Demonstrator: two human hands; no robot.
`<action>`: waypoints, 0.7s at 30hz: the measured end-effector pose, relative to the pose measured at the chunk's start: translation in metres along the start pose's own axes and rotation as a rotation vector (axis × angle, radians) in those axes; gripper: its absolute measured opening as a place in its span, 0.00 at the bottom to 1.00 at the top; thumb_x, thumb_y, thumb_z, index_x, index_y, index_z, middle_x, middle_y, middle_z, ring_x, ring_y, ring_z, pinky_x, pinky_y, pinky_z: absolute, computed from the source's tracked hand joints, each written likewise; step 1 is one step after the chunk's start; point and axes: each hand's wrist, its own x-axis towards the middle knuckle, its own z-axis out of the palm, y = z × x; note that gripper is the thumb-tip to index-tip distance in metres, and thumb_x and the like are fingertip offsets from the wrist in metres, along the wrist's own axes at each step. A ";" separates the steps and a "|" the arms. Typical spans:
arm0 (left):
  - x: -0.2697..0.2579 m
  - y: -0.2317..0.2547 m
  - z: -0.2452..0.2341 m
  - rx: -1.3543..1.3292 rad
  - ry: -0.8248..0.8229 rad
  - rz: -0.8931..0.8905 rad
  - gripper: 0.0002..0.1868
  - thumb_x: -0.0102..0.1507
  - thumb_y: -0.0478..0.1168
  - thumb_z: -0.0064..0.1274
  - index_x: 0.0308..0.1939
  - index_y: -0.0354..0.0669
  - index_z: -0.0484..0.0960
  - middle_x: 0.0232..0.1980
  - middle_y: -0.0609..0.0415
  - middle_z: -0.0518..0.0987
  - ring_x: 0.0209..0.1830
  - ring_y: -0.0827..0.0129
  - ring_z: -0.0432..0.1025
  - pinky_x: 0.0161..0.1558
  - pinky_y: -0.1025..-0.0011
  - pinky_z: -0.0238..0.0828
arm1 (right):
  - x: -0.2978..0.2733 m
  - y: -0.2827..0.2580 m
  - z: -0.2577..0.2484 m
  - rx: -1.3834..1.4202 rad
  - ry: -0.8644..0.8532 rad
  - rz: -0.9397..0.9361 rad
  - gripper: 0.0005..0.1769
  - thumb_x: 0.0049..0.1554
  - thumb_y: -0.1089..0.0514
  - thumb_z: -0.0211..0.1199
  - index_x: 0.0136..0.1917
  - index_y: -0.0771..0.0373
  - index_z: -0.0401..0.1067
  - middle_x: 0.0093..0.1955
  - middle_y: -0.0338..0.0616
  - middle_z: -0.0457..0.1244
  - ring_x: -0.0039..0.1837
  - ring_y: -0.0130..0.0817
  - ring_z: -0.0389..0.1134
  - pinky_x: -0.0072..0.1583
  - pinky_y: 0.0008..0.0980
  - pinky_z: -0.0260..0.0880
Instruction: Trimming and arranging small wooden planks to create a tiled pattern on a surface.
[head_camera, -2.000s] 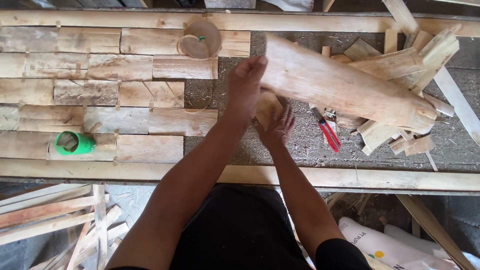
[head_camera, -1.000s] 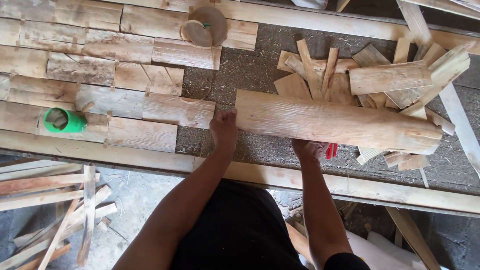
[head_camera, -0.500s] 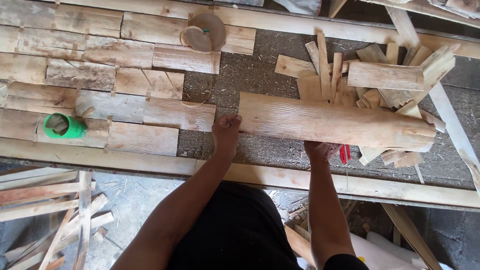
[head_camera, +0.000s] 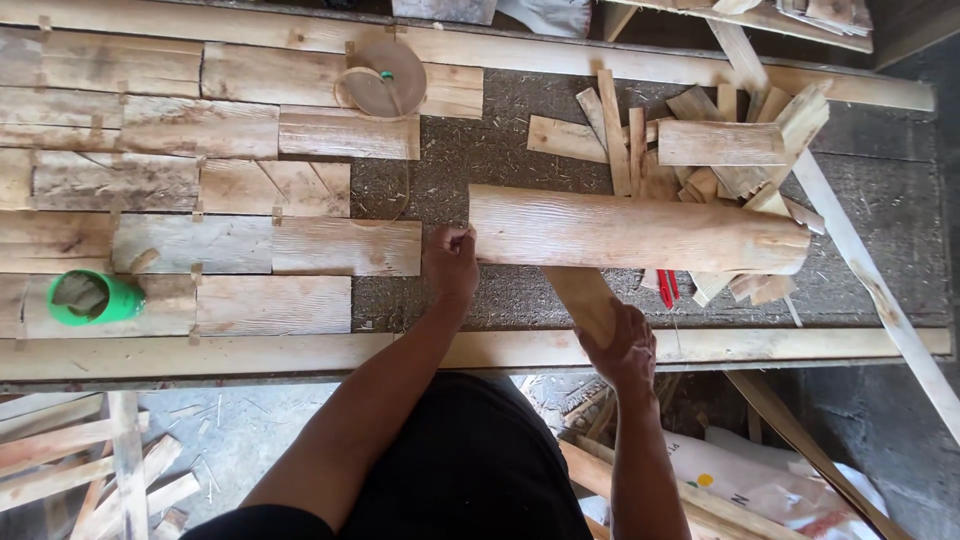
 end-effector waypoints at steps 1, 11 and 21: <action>-0.001 -0.011 0.002 -0.006 -0.004 -0.007 0.08 0.62 0.36 0.63 0.32 0.36 0.81 0.29 0.50 0.79 0.26 0.73 0.70 0.29 0.71 0.67 | -0.012 0.000 -0.007 -0.008 -0.001 0.005 0.54 0.47 0.32 0.70 0.78 0.55 0.55 0.71 0.56 0.58 0.70 0.53 0.61 0.69 0.54 0.61; -0.004 -0.037 -0.004 0.216 -0.060 0.077 0.06 0.64 0.37 0.57 0.36 0.41 0.77 0.35 0.46 0.79 0.34 0.53 0.76 0.36 0.56 0.72 | -0.075 0.006 -0.056 0.078 -0.160 0.124 0.53 0.40 0.36 0.78 0.73 0.55 0.62 0.71 0.50 0.62 0.68 0.49 0.67 0.67 0.48 0.69; 0.015 -0.032 0.002 0.218 -0.087 -0.132 0.14 0.64 0.33 0.52 0.54 0.46 0.79 0.45 0.50 0.84 0.44 0.58 0.80 0.44 0.61 0.77 | 0.002 0.016 -0.076 0.035 0.031 -0.393 0.54 0.41 0.42 0.79 0.73 0.64 0.60 0.70 0.59 0.60 0.68 0.54 0.66 0.65 0.48 0.72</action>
